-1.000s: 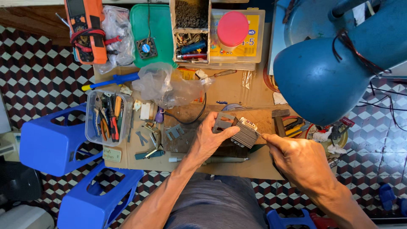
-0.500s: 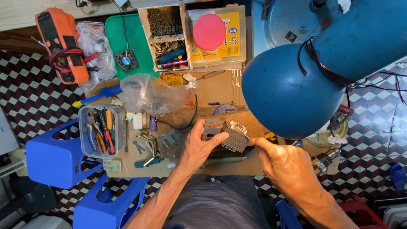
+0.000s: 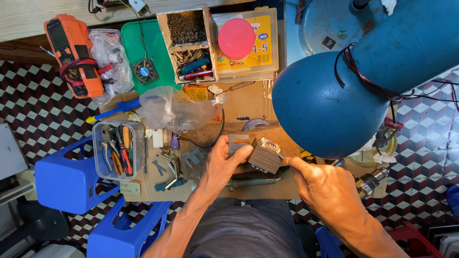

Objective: The person uses a small screwdriver to adjust components on a metal heatsink, then uses a hammer to tap the same component repeatedly. The person rotates the object to access different sides while working at a cluttered workbench.

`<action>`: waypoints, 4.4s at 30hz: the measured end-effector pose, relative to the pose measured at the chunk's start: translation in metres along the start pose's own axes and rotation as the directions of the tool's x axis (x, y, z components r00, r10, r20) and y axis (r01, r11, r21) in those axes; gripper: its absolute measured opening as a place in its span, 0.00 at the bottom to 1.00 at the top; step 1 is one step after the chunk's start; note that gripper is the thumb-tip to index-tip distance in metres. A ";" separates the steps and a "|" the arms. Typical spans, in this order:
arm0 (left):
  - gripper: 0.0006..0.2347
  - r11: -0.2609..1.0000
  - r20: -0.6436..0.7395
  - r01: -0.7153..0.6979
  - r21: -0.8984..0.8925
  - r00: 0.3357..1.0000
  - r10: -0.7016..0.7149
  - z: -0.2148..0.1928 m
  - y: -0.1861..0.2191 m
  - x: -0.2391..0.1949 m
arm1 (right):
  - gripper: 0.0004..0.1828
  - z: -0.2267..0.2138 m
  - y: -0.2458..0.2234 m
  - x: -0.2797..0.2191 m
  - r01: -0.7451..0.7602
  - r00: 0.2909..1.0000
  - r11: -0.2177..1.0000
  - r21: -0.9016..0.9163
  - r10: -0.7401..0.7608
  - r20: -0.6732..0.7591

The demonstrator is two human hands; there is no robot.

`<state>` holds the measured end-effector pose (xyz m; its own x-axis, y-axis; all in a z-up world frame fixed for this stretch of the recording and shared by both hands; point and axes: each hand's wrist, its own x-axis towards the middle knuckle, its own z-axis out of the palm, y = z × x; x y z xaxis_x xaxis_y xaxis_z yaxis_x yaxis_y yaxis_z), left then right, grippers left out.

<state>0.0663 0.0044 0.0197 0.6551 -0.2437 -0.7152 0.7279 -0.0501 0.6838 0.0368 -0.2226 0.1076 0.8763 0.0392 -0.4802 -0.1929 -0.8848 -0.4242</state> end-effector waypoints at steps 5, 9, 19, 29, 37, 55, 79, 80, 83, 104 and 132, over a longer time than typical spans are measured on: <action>0.13 0.982 0.033 -0.152 0.110 0.988 0.149 -0.013 0.022 -0.005 | 0.12 -0.001 -0.001 0.000 -0.037 0.999 0.999 -0.003 0.037 0.030; 0.10 0.811 0.129 -0.244 0.531 0.970 0.208 -0.011 0.048 -0.006 | 0.13 -0.003 -0.003 -0.001 -0.070 0.996 0.997 -0.015 0.071 0.059; 0.06 0.565 0.475 -0.653 0.505 0.756 0.450 0.002 0.068 0.021 | 0.11 0.003 0.001 0.000 -0.003 1.000 1.000 -0.013 0.003 -0.015; 0.06 0.490 0.570 -0.753 0.440 0.656 0.496 -0.003 0.055 0.036 | 0.09 0.006 0.002 -0.001 0.015 0.999 1.000 0.001 -0.015 -0.048; 0.07 0.573 0.547 -0.707 0.415 0.697 0.464 -0.004 0.044 0.040 | 0.08 0.005 -0.001 -0.001 -0.009 0.998 1.000 0.000 0.009 -0.065; 0.07 0.540 0.606 -0.750 0.383 0.645 0.465 -0.004 0.049 0.040 | 0.12 -0.003 0.008 0.009 -0.119 0.992 0.984 0.132 0.114 0.047; 0.07 0.606 0.621 -0.728 0.321 0.645 0.446 -0.011 0.042 0.048 | 0.16 0.000 0.034 0.020 -0.375 0.913 0.865 0.332 0.284 0.293; 0.07 0.598 0.621 -0.735 0.318 0.639 0.454 -0.010 0.042 0.048 | 0.16 0.001 0.035 0.019 -0.343 0.926 0.878 0.333 0.257 0.275; 0.07 0.540 0.625 -0.771 0.337 0.612 0.484 -0.007 0.042 0.045 | 0.15 0.001 0.035 0.019 -0.342 0.928 0.875 0.343 0.255 0.273; 0.07 0.313 0.568 -0.836 0.452 0.540 0.621 -0.015 0.047 0.021 | 0.17 -0.007 0.026 0.015 -0.446 0.874 0.843 0.301 0.339 0.348; 0.08 0.498 0.588 -0.777 0.384 0.622 0.517 -0.022 0.045 0.029 | 0.11 -0.010 0.019 0.014 -0.167 0.981 0.891 0.422 0.107 0.162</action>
<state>0.1224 0.0167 0.0267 0.6646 -0.7471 -0.0062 -0.2247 -0.2078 0.9520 0.0496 -0.2436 0.1005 0.7673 0.0196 -0.6410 -0.5042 -0.5991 -0.6220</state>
